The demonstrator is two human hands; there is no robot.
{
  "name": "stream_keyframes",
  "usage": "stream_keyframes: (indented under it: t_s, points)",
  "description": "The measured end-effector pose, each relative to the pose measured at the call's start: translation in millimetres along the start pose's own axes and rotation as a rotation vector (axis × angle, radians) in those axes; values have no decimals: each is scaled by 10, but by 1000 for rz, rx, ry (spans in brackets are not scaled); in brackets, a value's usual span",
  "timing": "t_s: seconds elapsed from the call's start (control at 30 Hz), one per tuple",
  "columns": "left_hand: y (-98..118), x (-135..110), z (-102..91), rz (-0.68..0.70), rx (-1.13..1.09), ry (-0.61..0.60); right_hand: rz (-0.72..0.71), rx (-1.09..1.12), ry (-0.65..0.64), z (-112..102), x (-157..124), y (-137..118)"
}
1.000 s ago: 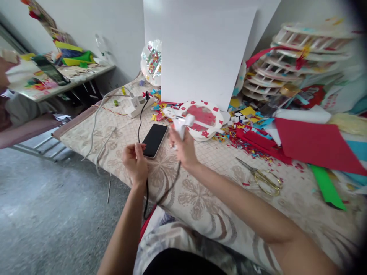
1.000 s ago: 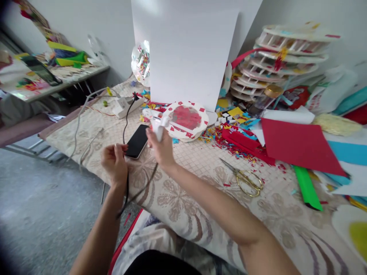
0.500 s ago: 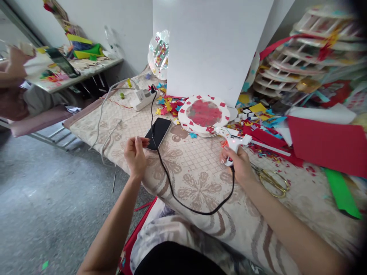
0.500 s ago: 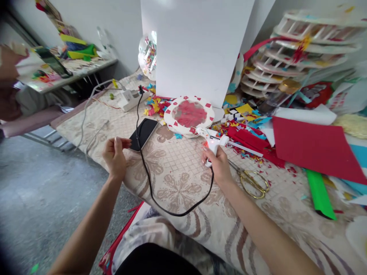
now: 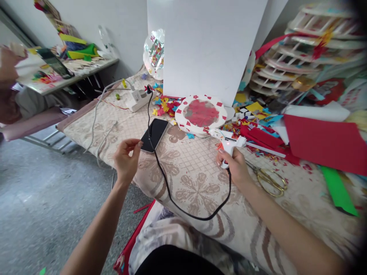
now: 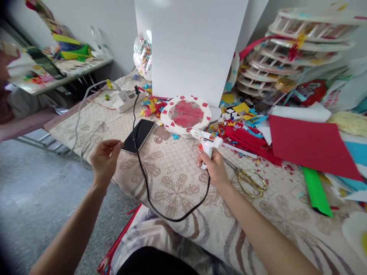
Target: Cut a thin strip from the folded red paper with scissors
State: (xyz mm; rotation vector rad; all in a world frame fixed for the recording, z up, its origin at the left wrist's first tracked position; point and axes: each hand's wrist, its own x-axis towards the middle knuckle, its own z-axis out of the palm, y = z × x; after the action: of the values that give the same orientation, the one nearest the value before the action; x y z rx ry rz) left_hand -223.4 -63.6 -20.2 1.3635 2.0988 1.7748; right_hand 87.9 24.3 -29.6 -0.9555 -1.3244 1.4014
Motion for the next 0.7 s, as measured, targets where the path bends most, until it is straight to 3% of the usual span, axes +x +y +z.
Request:
stream_keyframes:
  t_s: [0.4, 0.7]
  points:
    - [14, 19, 22, 114, 297, -152, 14, -35, -14, 14, -27, -23]
    - [-107, 425, 220, 58, 438, -285, 11, -77, -16, 35, -38, -90]
